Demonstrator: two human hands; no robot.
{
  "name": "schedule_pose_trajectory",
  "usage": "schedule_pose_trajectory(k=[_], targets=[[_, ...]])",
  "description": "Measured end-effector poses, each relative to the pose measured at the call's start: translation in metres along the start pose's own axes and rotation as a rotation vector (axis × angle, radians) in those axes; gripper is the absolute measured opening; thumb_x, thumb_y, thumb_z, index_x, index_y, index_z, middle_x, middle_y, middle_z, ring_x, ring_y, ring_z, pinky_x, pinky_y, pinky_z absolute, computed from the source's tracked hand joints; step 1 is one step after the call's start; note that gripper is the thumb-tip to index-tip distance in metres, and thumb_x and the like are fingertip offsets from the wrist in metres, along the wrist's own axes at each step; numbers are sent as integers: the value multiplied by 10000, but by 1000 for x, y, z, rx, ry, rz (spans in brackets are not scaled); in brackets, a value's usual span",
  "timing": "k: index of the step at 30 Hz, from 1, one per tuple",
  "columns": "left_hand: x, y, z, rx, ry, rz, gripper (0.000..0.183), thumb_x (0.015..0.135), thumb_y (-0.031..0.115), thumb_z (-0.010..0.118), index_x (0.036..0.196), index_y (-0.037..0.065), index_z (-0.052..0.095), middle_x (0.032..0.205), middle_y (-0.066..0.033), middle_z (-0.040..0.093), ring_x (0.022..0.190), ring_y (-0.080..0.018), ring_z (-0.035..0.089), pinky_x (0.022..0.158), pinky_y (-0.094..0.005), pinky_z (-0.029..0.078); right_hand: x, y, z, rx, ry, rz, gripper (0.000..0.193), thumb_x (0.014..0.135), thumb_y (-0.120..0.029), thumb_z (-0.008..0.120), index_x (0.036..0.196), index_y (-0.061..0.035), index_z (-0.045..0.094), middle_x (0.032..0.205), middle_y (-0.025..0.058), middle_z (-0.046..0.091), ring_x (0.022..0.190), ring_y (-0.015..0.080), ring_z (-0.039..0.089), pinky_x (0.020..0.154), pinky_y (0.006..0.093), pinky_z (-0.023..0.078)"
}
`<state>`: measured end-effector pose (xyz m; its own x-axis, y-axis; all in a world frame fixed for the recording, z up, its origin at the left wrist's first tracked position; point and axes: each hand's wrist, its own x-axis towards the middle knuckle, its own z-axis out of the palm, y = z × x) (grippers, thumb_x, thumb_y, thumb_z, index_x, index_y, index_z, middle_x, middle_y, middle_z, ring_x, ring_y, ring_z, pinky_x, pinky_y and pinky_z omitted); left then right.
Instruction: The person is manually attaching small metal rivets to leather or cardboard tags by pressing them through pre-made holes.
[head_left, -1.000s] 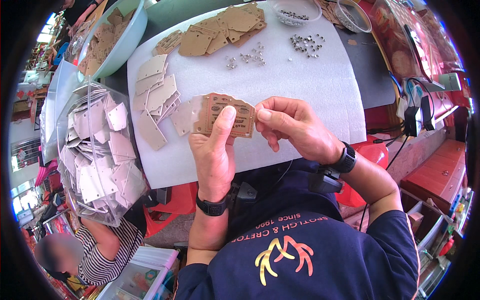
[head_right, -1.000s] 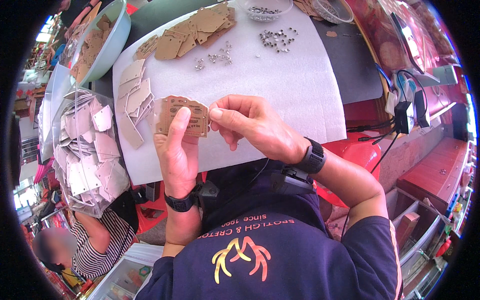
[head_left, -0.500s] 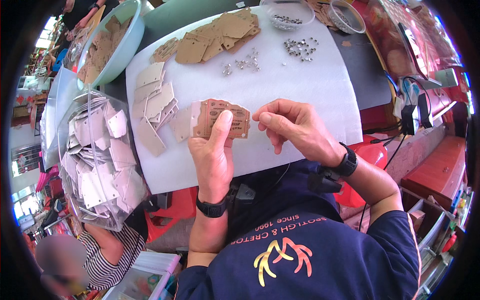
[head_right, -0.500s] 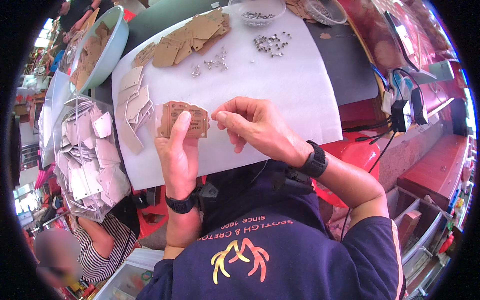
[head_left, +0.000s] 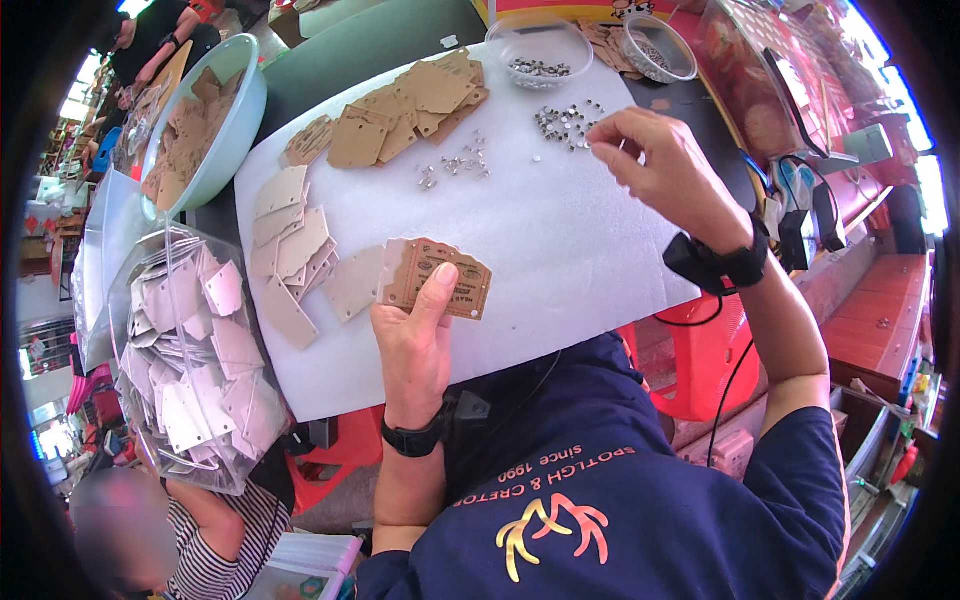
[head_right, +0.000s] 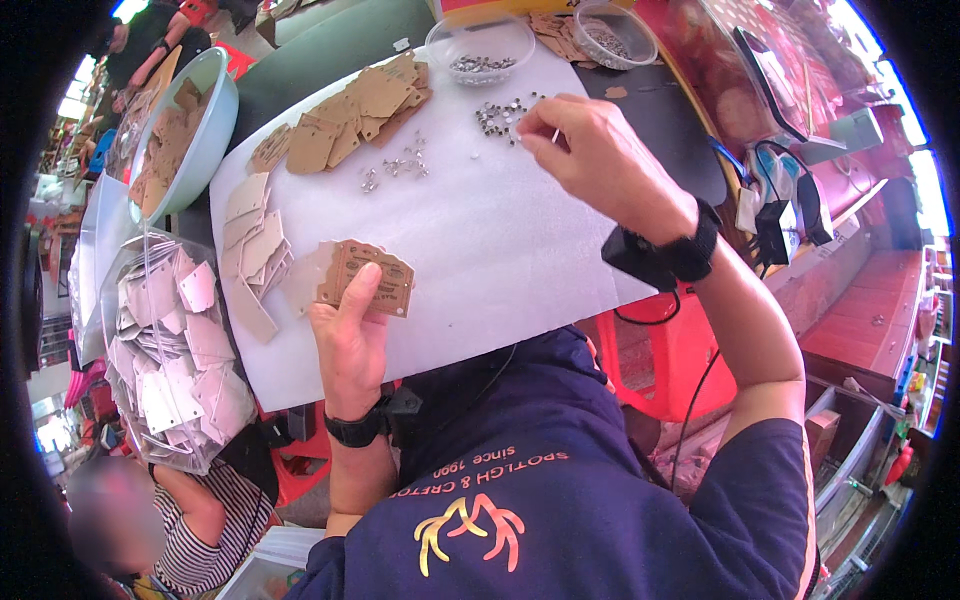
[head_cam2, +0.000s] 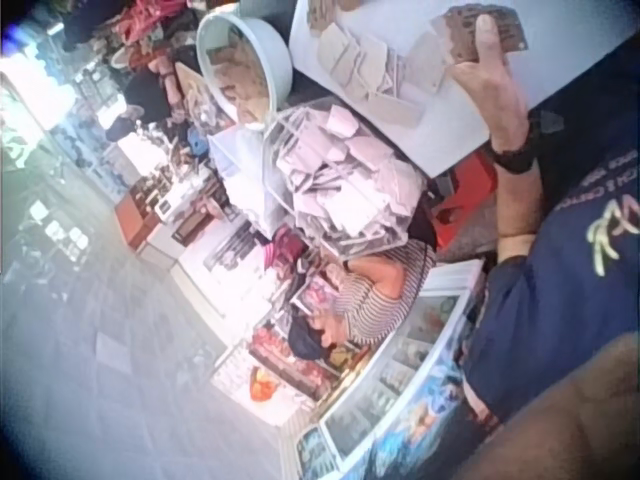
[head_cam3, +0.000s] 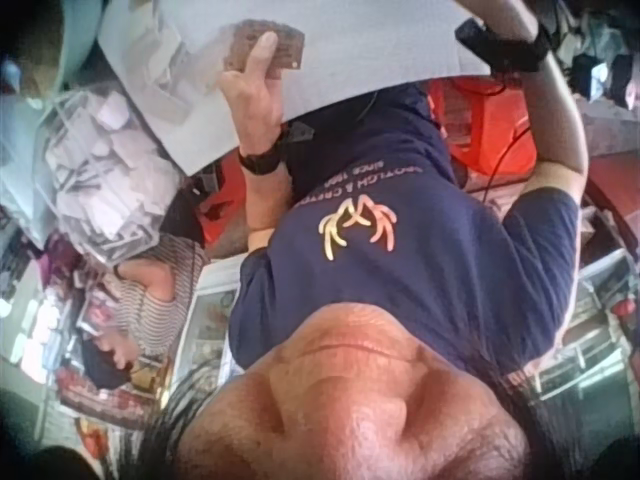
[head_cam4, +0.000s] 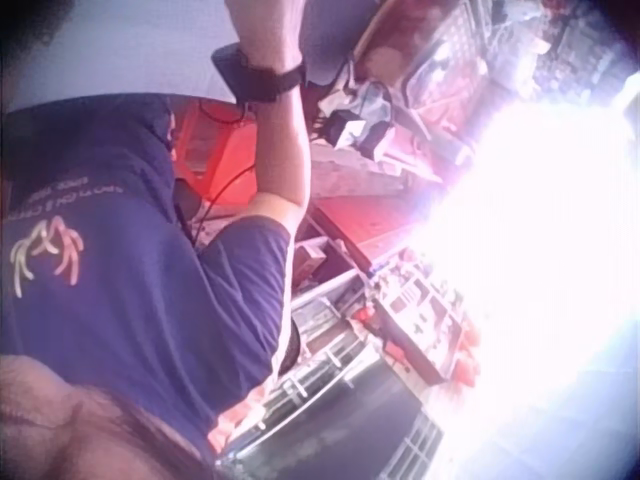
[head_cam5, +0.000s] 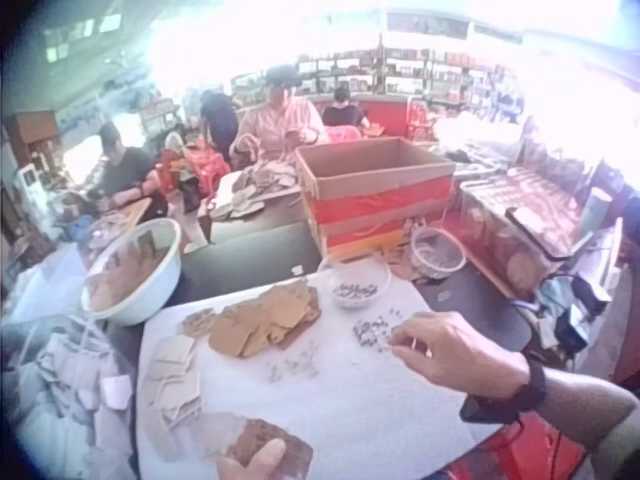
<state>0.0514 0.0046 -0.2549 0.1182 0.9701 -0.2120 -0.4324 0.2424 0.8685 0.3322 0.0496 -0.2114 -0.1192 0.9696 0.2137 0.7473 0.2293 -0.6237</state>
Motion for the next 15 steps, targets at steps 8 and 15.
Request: schedule_pose_trajectory(k=[8, 15], targets=[[-2, 2, -6, -74, -64, -54, 229, 909, 64, 628, 1133, 32, 590, 1016, -35, 627, 906, -112, 611, 796, -286, 508, 19, 15, 27, 40, -31, -75, 146, 838, -115, 626, 888, 19, 659, 806, 174, 658, 772, 327, 639, 721, 398, 502], [-1, 2, -9, -96, -13, -72, 257, 877, 106, 591, 1123, 31, 583, 1030, -80, 626, 952, -158, 608, 855, -331, 503, 27, 16, 50, -91, -89, -209, 135, 857, -107, 633, 906, 15, 663, 847, 145, 633, 793, 324, 615, 728, 393, 497]])
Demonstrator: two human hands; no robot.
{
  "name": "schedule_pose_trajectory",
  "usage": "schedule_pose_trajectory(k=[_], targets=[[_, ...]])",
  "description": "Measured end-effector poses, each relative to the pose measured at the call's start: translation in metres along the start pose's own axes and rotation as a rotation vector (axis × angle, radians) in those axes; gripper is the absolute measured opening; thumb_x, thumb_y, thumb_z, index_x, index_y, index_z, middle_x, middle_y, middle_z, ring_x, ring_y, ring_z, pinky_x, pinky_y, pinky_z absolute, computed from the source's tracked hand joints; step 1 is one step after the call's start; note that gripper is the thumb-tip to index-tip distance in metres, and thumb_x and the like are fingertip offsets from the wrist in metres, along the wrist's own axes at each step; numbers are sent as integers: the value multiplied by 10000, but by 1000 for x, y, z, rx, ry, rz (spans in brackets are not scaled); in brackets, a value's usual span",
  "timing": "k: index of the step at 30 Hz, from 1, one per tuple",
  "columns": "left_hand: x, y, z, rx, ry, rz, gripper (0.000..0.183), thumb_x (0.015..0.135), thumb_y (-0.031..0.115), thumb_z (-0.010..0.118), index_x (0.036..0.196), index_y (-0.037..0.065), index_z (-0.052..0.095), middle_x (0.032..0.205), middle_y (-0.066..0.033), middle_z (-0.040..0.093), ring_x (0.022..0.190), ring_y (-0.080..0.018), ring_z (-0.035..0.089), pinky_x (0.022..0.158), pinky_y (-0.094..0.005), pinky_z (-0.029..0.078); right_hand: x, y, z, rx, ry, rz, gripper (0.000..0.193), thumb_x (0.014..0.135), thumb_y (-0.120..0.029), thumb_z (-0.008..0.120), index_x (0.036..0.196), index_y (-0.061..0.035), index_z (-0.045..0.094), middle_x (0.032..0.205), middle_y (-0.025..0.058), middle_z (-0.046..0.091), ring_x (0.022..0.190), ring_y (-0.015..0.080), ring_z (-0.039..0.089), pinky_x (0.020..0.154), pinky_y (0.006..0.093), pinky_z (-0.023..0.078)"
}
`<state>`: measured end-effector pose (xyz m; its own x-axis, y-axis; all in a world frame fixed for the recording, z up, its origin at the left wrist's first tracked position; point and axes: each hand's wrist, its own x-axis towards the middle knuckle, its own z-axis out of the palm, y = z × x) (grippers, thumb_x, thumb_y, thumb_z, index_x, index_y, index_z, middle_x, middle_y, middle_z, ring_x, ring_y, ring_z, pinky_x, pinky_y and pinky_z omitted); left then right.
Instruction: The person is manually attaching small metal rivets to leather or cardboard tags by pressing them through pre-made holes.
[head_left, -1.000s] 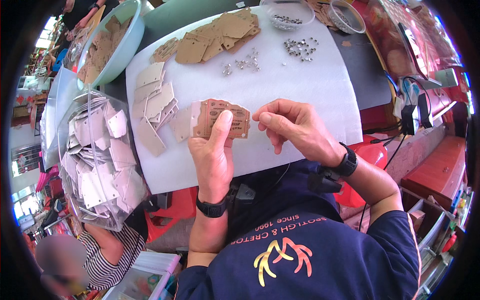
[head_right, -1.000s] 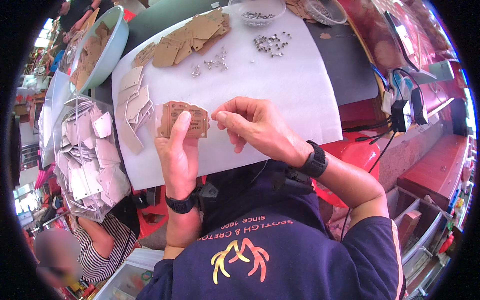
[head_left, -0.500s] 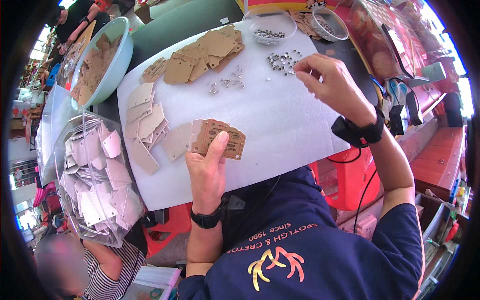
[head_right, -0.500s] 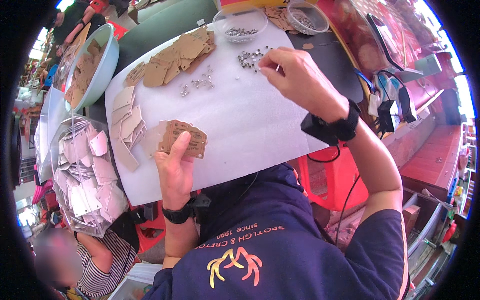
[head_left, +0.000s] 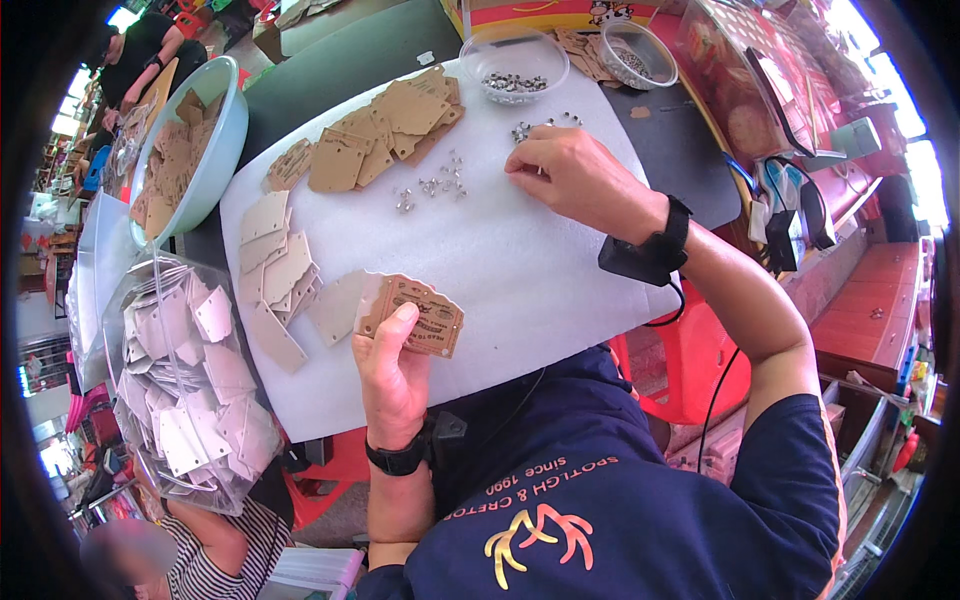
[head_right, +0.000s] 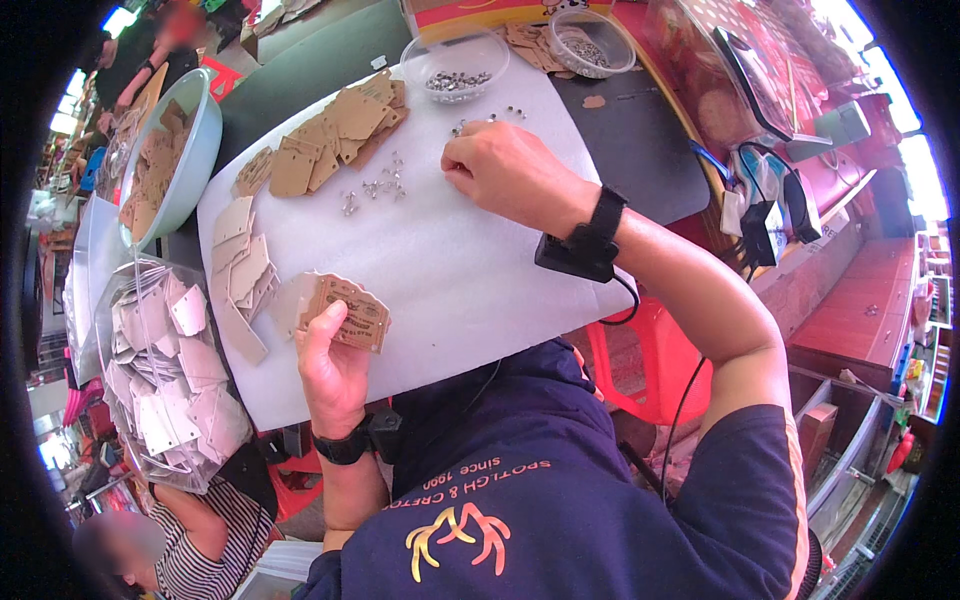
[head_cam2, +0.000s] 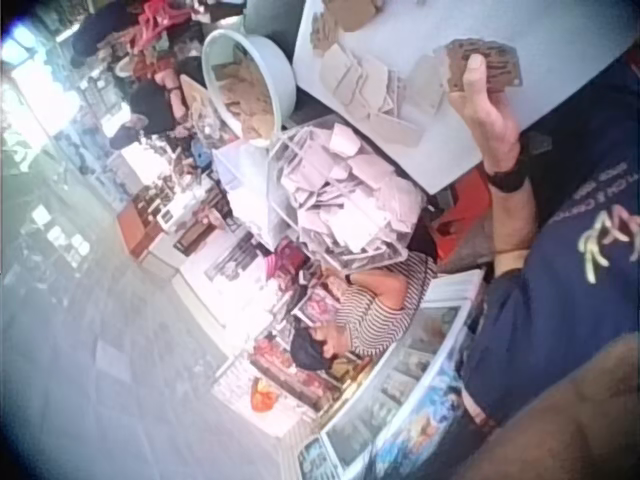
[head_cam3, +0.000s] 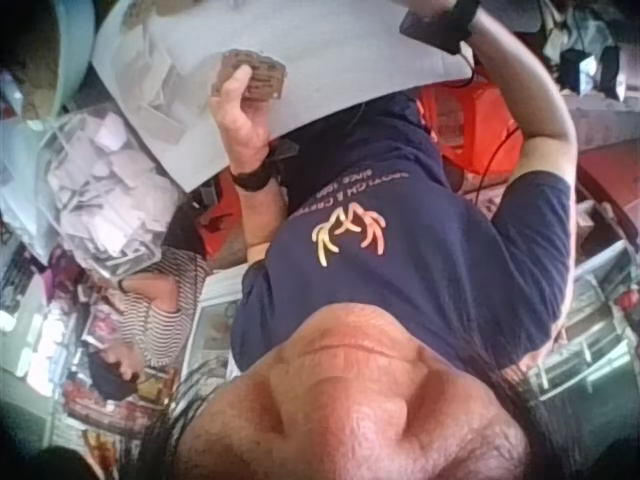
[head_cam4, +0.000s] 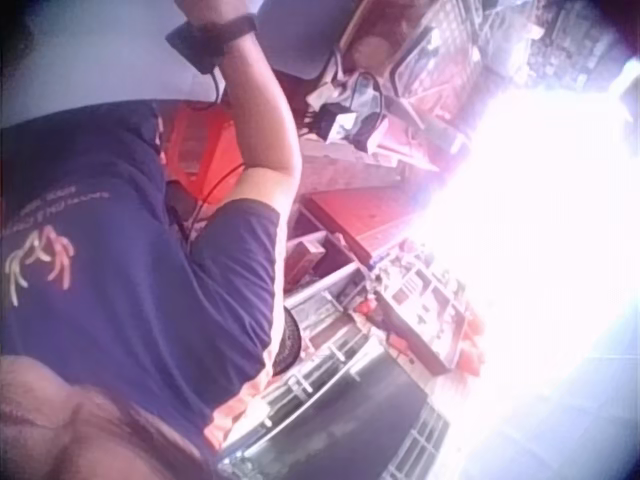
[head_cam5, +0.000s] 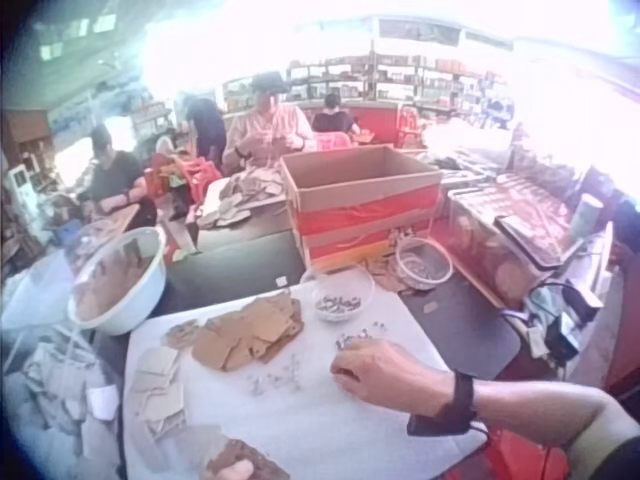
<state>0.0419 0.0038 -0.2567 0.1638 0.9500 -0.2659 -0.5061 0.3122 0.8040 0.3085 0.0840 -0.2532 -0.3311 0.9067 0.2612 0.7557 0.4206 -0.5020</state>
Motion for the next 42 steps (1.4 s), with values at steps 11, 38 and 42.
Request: schedule_pose_trajectory(k=[11, 38, 42], targets=[[2, -1, -3, 93, -12, 31, 320, 907, 120, 577, 1207, 11, 555, 1092, -75, 605, 1003, -179, 597, 864, -367, 511, 6, -6, -2, -88, -108, 101, 135, 832, -125, 539, 829, -9, 609, 845, 171, 633, 815, 372, 618, 730, 460, 497], [-5, -6, 7, 195, -80, 54, 261, 925, 114, 608, 1148, -21, 613, 1015, -37, 646, 915, -84, 590, 832, -264, 478, -11, -16, -13, -208, -146, 37, 150, 856, -158, 570, 819, -24, 626, 870, 151, 626, 815, 360, 619, 733, 449, 489], [-5, -4, 12, 193, -78, 46, 259, 924, 115, 608, 1144, -21, 618, 1012, -35, 646, 916, -81, 588, 832, -263, 477, -15, -21, -10, -328, -153, 14, 166, 868, -169, 573, 824, -19, 628, 887, 153, 629, 808, 357, 625, 719, 439, 493]])
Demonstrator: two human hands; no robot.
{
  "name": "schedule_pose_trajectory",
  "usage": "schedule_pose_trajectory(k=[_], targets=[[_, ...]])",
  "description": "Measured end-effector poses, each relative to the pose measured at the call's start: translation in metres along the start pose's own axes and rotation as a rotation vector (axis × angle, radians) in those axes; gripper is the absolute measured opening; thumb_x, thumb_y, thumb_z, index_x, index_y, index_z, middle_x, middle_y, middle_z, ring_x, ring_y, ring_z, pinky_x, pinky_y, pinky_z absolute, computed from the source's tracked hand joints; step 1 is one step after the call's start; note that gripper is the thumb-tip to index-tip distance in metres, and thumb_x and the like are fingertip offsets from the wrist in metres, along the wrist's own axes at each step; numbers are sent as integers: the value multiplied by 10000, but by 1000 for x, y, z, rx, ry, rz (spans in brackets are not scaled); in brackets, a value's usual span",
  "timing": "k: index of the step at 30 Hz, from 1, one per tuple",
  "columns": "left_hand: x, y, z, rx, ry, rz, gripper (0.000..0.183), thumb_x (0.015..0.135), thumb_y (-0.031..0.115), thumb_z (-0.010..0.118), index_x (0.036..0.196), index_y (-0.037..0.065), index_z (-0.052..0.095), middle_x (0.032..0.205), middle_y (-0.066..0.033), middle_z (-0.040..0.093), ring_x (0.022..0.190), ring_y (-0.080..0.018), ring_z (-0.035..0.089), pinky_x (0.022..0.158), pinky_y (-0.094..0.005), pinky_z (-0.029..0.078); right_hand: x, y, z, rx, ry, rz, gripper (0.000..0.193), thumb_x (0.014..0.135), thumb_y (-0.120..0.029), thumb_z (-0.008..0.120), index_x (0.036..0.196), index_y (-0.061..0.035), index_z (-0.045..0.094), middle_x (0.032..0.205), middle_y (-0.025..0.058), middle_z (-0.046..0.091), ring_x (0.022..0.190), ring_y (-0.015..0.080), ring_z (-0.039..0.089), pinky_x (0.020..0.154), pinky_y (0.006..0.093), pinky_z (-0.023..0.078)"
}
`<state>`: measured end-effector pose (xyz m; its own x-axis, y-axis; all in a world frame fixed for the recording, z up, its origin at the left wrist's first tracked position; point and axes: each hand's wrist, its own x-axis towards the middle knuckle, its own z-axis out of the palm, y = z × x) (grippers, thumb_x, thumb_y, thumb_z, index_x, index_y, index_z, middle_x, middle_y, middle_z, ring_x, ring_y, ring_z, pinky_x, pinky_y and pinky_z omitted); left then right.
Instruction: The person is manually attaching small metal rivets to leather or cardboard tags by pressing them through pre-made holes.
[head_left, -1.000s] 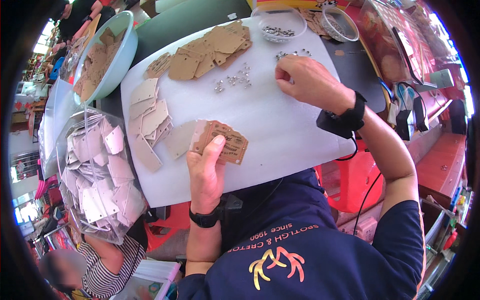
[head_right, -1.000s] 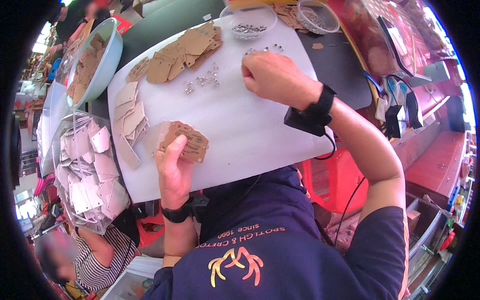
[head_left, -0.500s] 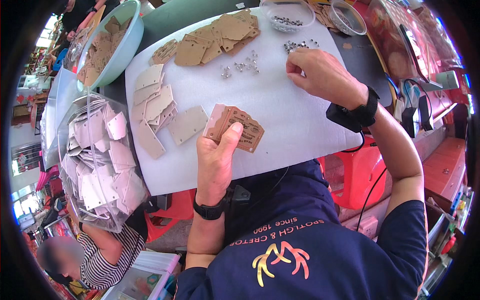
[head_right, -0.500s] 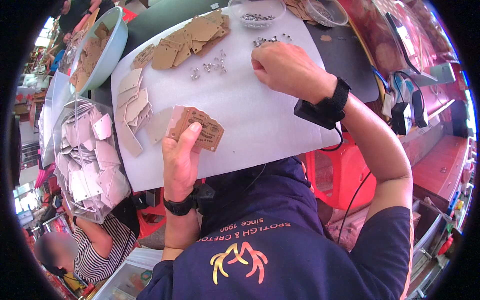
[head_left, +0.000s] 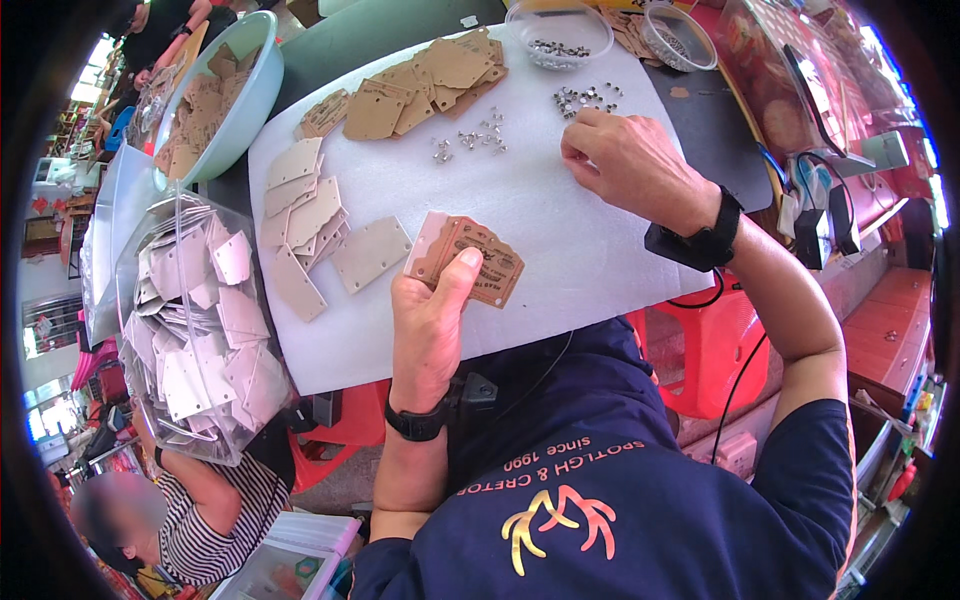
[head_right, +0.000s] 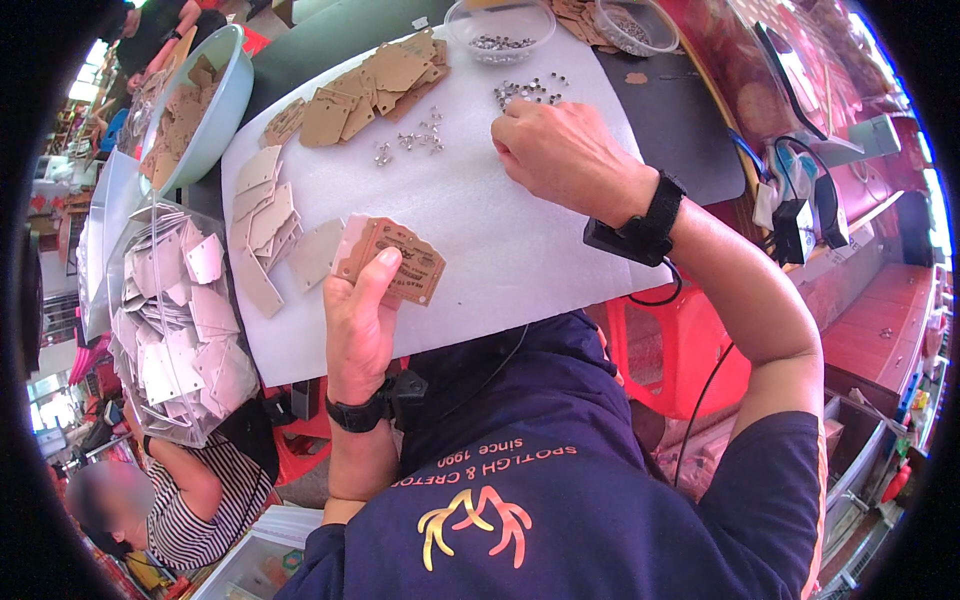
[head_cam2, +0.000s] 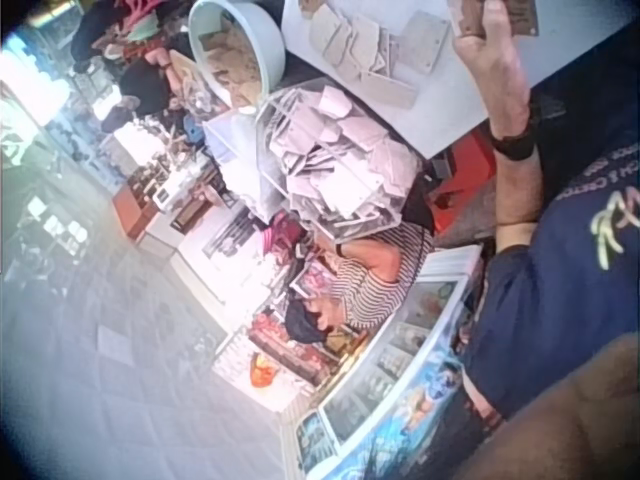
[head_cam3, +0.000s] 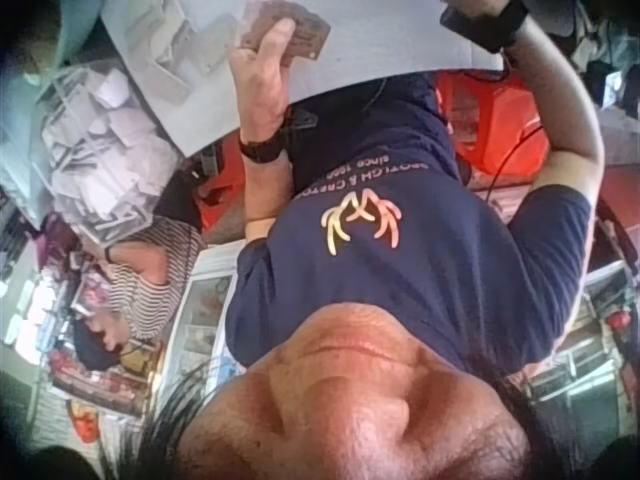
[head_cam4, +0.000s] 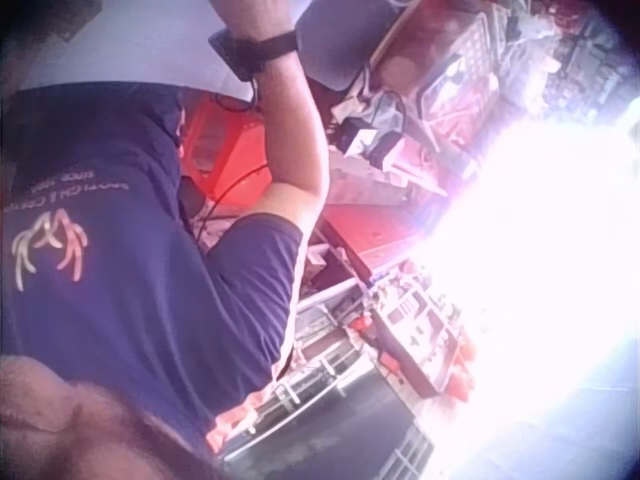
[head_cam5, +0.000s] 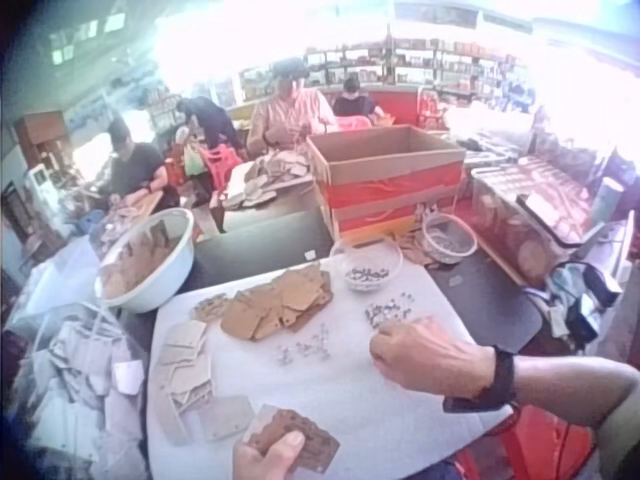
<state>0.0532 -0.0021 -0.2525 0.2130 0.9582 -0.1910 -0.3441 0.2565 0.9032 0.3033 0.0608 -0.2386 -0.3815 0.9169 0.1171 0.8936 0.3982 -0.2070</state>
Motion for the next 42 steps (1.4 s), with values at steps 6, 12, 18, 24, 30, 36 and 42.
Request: schedule_pose_trajectory(k=[6, 12, 18, 24, 30, 36, 42], targets=[[0, 1, 4, 38, -11, 4, 261, 939, 131, 606, 1145, -27, 622, 997, -29, 652, 888, -80, 592, 788, -256, 486, -7, -24, -16, 435, 103, -18, 140, 865, -143, 628, 835, -6, 618, 811, 140, 616, 705, 301, 619, 669, 394, 497], [3, 2, 8, 126, -22, 8, 238, 952, 130, 594, 1127, -28, 626, 960, -26, 650, 852, -68, 584, 749, -249, 490, -21, -62, -16, 791, 119, -35, 94, 856, -72, 669, 883, 12, 637, 807, 127, 615, 682, 251, 616, 613, 347, 494], [2, 6, 14, 125, -31, 28, 223, 953, 106, 590, 1126, -31, 625, 961, -26, 647, 848, -58, 578, 718, -230, 485, -28, -62, -2, 767, 178, -47, 81, 854, -46, 681, 921, -11, 652, 841, 68, 619, 677, 154, 592, 587, 283, 464], [4, 4, 14, 132, -26, 48, 218, 957, 116, 594, 1116, -31, 626, 952, -20, 644, 846, -52, 571, 714, -224, 483, -29, -69, -1, 776, 198, -22, 81, 845, -41, 697, 909, -12, 657, 837, 67, 626, 664, 147, 588, 580, 272, 469], [3, 3, 14, 126, -21, 51, 223, 959, 113, 593, 1121, -37, 624, 958, -22, 645, 851, -52, 571, 723, -223, 487, -30, -73, 0, 749, 216, 9, 82, 838, -54, 719, 882, -11, 664, 831, 67, 637, 668, 144, 608, 577, 262, 488], [3, 2, 12, 128, -37, 63, 235, 958, 107, 591, 1138, -42, 616, 990, -32, 650, 876, -63, 584, 750, -229, 496, -29, -77, 3, 788, 253, 31, 89, 839, -79, 710, 877, -14, 663, 783, 73, 606, 616, 178, 598, 555, 291, 492], [3, 1, 11, 137, -39, 71, 246, 954, 105, 595, 1146, -48, 611, 1002, -42, 657, 908, -73, 595, 774, -241, 505, -28, -78, 2, 922, 143, 193, 103, 857, -99, 708, 883, -13, 659, 793, 36, 626, 641, 89, 574, 571, 235, 468]])
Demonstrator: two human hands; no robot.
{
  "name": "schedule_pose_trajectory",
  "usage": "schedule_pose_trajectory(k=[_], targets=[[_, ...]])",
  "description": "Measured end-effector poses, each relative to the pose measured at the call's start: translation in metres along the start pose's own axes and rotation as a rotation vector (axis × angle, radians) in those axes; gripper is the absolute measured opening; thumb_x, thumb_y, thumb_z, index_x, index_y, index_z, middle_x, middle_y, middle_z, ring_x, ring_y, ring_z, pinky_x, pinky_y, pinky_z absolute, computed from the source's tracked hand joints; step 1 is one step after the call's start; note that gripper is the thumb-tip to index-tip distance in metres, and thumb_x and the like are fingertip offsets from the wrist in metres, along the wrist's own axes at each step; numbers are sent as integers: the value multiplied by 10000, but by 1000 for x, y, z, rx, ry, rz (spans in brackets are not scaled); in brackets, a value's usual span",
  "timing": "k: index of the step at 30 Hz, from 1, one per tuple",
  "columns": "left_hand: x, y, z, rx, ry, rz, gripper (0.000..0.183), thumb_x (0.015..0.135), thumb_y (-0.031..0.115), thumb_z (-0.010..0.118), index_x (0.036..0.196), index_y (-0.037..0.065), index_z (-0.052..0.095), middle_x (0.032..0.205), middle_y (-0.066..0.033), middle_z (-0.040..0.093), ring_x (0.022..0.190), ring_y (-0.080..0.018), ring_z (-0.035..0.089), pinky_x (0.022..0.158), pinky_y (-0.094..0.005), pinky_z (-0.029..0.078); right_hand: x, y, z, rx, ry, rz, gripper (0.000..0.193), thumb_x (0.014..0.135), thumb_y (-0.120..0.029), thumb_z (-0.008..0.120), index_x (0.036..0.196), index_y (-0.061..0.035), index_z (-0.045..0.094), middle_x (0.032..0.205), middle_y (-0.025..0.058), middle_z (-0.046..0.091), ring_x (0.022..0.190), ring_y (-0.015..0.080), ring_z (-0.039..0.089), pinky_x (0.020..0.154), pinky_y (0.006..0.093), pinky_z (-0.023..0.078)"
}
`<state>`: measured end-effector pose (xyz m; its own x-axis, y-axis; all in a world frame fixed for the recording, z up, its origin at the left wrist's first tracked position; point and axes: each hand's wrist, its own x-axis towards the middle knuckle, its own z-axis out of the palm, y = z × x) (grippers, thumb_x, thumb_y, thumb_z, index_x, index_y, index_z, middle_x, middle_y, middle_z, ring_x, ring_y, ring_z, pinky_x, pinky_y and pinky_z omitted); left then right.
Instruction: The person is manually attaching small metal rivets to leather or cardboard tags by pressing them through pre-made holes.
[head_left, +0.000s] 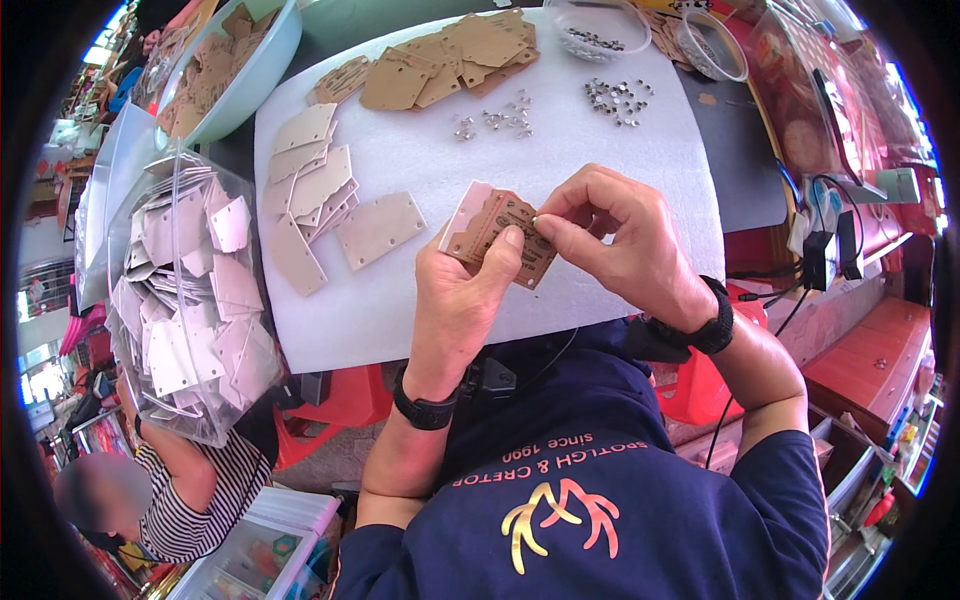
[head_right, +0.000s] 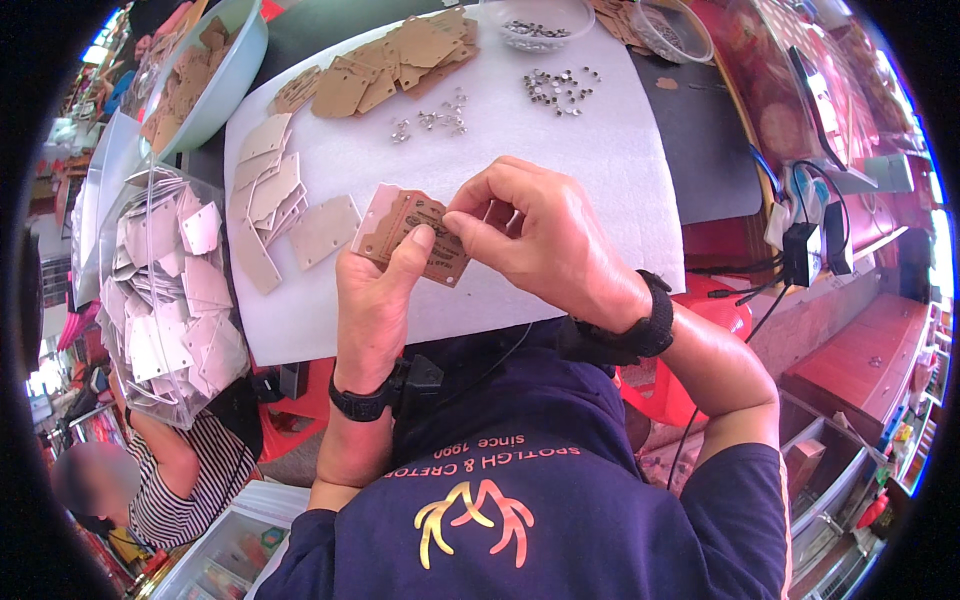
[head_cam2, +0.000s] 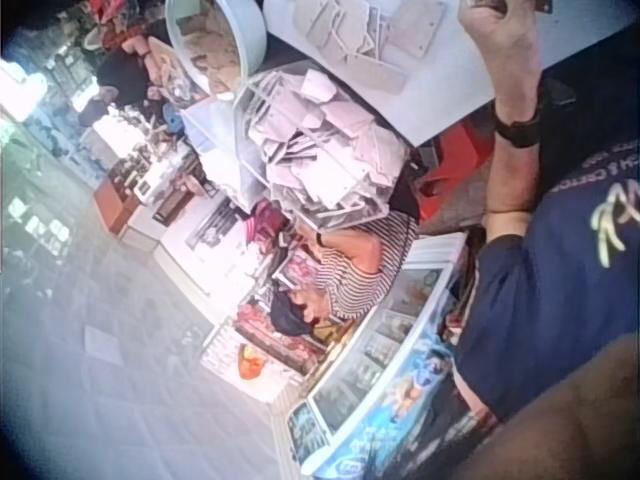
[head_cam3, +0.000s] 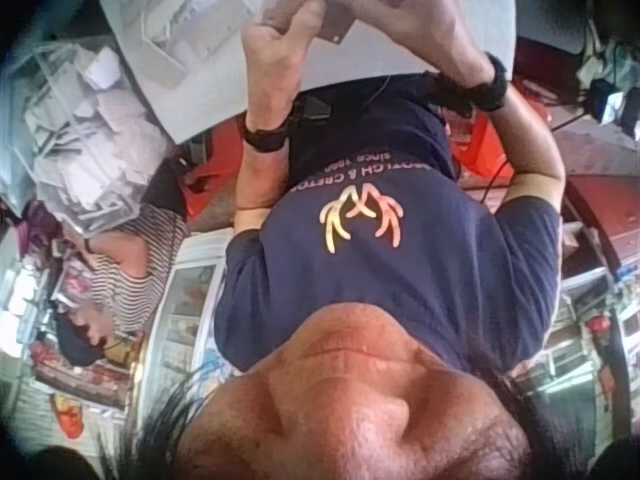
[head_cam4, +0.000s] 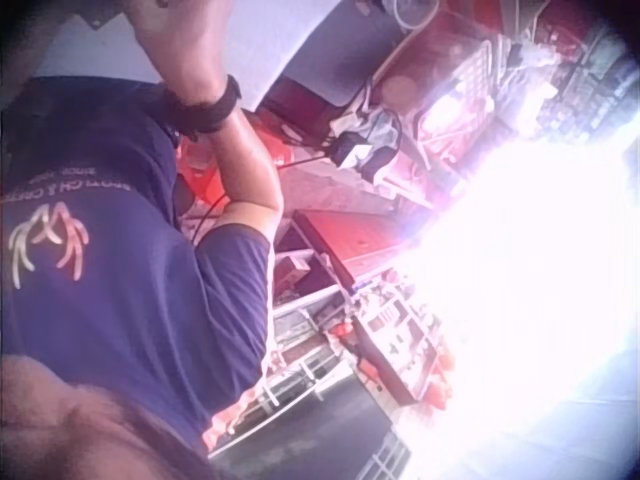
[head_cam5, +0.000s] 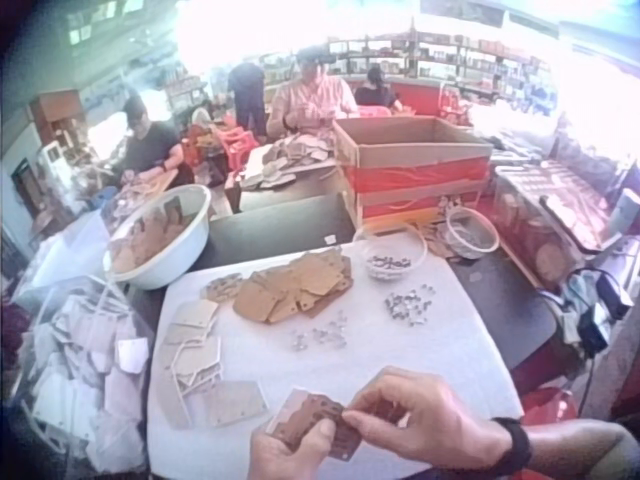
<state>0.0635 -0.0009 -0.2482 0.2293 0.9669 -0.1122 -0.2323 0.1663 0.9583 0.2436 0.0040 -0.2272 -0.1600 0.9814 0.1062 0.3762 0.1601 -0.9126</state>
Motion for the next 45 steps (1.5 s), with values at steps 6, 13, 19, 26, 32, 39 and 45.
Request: schedule_pose_trajectory(k=[6, 13, 19, 26, 32, 39, 45], targets=[[1, -1, -1, -4, -9, -2, 239, 951, 95, 589, 1142, -48, 611, 977, -38, 653, 877, -67, 588, 751, -236, 499, 1, 0, 0, 105, -73, 192, 116, 890, -114, 691, 904, -9, 642, 812, -5, 625, 691, 20, 538, 596, 195, 450], [2, 1, 1, -4, 18, 2, 244, 948, 100, 591, 1143, -46, 611, 965, -32, 651, 865, -60, 579, 744, -231, 494, 1, 9, 4, 219, -32, 220, 150, 868, -152, 710, 891, -10, 667, 747, -8, 625, 631, 31, 529, 536, 233, 438], [2, 0, -1, 5, 23, 4, 255, 948, 106, 592, 1153, -45, 607, 972, -34, 650, 868, -62, 582, 749, -230, 495, 2, 4, 5, 274, -39, 283, 138, 857, -127, 714, 937, -22, 670, 812, 10, 637, 630, 53, 551, 524, 232, 445], [3, -1, 1, -1, 15, -1, 257, 948, 107, 593, 1152, -50, 606, 979, -42, 653, 875, -67, 589, 751, -236, 502, 0, 20, 9, -318, 160, -452, 158, 802, -61, 741, 947, -58, 677, 959, 64, 621, 635, 130, 610, 553, 264, 497], [2, -1, 0, 8, 11, 12, 248, 947, 102, 592, 1143, -50, 611, 970, -38, 652, 867, -62, 587, 740, -231, 501, -2, 13, 11, -85, 137, -244, 132, 812, -75, 738, 925, -46, 676, 912, 49, 622, 617, 104, 588, 551, 258, 485], [2, 1, 3, -13, 18, -1, 245, 944, 97, 591, 1138, -51, 614, 953, -29, 651, 848, -53, 580, 722, -221, 493, -3, 16, 15, 170, 75, 77, 114, 855, -127, 704, 905, -32, 667, 780, 16, 604, 578, 45, 498, 527, 216, 414], [2, 2, 3, 6, 26, -7, 243, 943, 95, 591, 1134, -52, 616, 952, -26, 648, 835, -50, 573, 706, -220, 490, -4, 14, 14, 245, 67, 187, 136, 869, -161, 684, 911, -36, 650, 660, -37, 540, 571, 17, 443, 502, 210, 368]])
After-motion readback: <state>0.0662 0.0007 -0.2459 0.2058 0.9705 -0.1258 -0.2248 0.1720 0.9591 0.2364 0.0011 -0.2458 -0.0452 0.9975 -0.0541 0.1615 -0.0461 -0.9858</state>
